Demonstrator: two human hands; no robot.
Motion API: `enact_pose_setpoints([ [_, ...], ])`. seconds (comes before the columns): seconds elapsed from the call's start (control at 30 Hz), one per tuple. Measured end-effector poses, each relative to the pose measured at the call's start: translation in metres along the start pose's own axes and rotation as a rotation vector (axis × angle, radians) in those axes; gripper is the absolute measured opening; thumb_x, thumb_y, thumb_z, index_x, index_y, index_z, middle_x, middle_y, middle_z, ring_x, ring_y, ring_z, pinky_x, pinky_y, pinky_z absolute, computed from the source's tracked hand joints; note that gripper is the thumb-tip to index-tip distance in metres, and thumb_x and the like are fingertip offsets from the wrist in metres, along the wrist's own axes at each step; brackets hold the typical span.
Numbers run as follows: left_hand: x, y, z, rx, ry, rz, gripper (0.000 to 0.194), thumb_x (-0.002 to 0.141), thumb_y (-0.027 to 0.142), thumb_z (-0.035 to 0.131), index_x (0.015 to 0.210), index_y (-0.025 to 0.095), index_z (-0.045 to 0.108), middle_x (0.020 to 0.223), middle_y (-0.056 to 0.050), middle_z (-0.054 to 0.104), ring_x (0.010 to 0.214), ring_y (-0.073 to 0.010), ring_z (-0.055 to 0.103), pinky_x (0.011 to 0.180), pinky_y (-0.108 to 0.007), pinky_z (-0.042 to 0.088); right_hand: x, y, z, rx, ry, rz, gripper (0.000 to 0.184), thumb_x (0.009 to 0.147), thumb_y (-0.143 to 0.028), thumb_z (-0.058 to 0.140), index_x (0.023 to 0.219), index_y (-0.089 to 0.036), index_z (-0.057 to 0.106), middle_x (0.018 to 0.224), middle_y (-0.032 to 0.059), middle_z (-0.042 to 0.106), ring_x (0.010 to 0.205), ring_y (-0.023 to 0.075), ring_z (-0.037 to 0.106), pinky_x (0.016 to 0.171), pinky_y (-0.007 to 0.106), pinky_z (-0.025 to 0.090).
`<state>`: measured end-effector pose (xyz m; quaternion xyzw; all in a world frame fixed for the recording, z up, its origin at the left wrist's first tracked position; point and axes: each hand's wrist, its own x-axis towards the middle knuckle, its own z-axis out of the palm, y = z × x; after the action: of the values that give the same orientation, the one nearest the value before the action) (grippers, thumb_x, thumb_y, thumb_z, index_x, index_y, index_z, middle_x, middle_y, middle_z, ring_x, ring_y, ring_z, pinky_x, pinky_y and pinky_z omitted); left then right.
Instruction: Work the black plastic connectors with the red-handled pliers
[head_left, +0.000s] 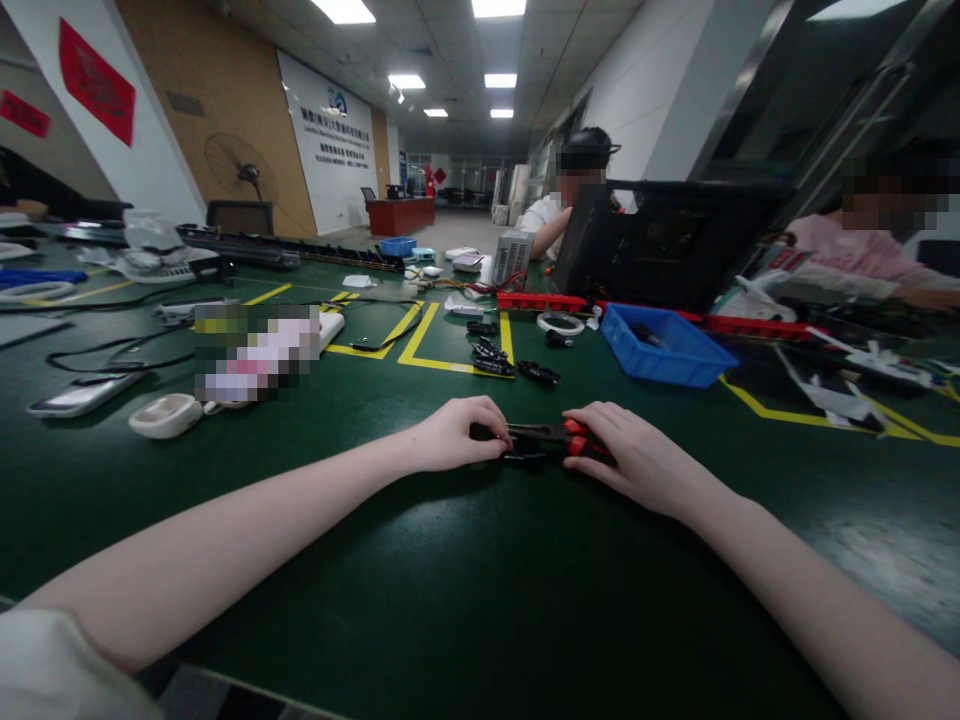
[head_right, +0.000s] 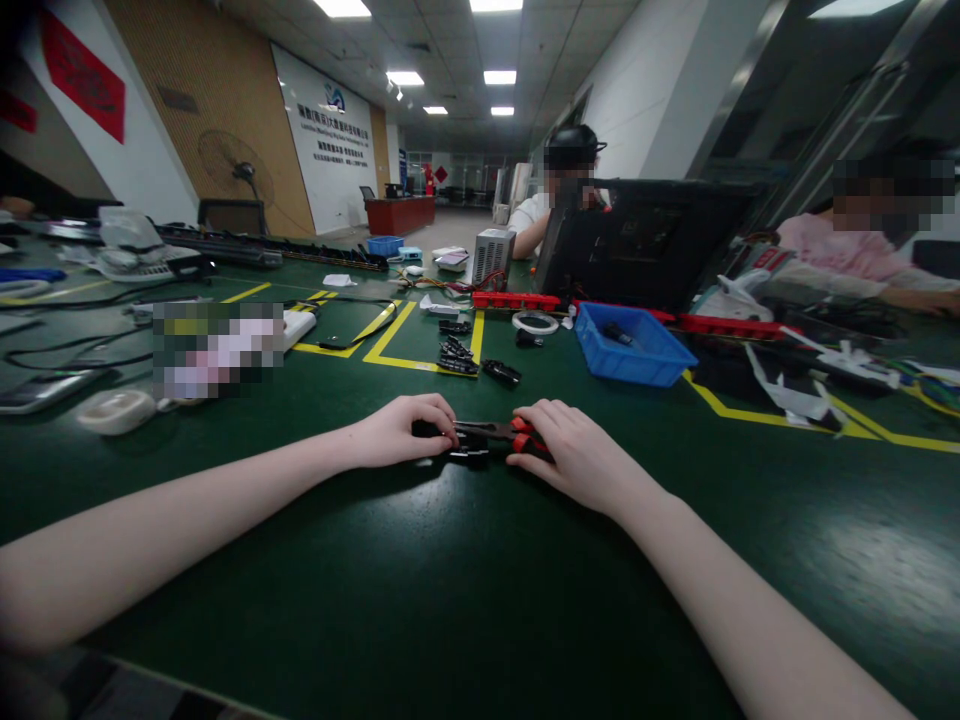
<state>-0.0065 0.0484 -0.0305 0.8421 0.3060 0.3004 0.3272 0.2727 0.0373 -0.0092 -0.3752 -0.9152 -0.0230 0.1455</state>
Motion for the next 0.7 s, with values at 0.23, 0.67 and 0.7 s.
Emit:
enact_pose_setpoints([
  [0.23,-0.001,0.006,-0.003,-0.013,-0.022,-0.001,0.009,0.084,0.019,0.066,0.089,0.015,0.073,0.101,-0.007,0.064,0.095,-0.0177,0.063,0.092,-0.034,0.049,-0.001,0.0,0.002,-0.013,0.038,0.03,0.034,0.094,-0.044,0.048,0.117,-0.02,0.052,0.116,0.0135,0.06,0.109,0.0295,0.056,0.095,0.05,0.044],
  [0.67,-0.001,0.002,-0.005,-0.027,-0.039,0.011,0.009,0.085,0.02,0.067,0.09,0.014,0.073,0.103,-0.007,0.065,0.098,-0.0178,0.062,0.095,-0.035,0.047,0.002,-0.009,-0.002,-0.091,-0.007,-0.051,0.036,0.09,-0.052,0.052,0.099,-0.018,0.057,0.092,0.0101,0.064,0.079,0.0233,0.06,0.068,0.035,0.045],
  [0.7,-0.001,0.001,-0.005,-0.029,-0.041,0.011,0.009,0.086,0.02,0.067,0.091,0.015,0.073,0.103,-0.007,0.065,0.098,-0.0179,0.062,0.095,-0.035,0.047,0.002,-0.009,-0.002,-0.097,0.0,-0.054,0.036,0.09,-0.052,0.053,0.099,-0.017,0.057,0.092,0.0101,0.064,0.078,0.0231,0.06,0.068,0.035,0.045],
])
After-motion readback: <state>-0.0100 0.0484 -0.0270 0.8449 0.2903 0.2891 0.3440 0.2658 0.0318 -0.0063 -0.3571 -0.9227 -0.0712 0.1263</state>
